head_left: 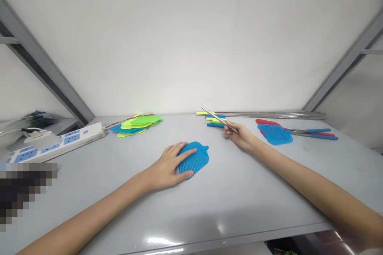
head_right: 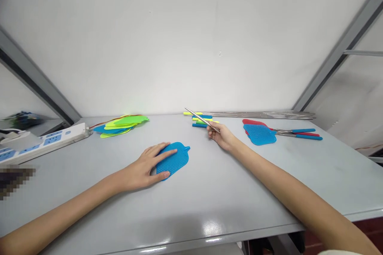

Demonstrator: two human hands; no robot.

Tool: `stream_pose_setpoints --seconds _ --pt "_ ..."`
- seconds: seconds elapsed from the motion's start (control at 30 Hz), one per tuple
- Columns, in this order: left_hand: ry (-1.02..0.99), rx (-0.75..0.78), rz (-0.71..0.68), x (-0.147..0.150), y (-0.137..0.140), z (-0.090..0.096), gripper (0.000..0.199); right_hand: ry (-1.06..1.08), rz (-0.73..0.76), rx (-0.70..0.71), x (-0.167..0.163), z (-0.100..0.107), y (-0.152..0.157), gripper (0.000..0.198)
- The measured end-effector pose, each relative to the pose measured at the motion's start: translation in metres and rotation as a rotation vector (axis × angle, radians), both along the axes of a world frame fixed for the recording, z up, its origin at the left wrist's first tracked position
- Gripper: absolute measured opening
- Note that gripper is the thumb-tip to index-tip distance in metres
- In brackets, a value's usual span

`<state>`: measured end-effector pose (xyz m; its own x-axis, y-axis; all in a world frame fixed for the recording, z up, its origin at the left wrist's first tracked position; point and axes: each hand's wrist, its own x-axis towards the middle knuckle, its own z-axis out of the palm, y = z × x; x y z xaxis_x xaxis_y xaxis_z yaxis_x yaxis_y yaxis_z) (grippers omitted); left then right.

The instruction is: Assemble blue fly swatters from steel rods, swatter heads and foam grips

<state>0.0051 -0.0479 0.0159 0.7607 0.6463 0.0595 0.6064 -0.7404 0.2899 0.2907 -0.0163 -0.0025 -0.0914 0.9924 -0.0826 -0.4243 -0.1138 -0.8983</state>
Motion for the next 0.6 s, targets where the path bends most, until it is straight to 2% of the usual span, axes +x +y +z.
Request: stream_pose_setpoints --seconds 0.1,0.23,0.6 --pt "0.002 0.005 -0.025 0.000 -0.012 0.002 0.058 -0.029 -0.011 -0.013 -0.012 -0.006 -0.025 0.017" --pt "0.012 -0.012 0.011 0.008 -0.025 0.003 0.069 -0.070 -0.083 0.065 -0.020 -0.009 -0.043 0.023" --pt "-0.087 -0.008 0.052 0.017 -0.028 0.002 0.052 -0.136 -0.063 0.051 -0.022 -0.009 -0.033 0.026"
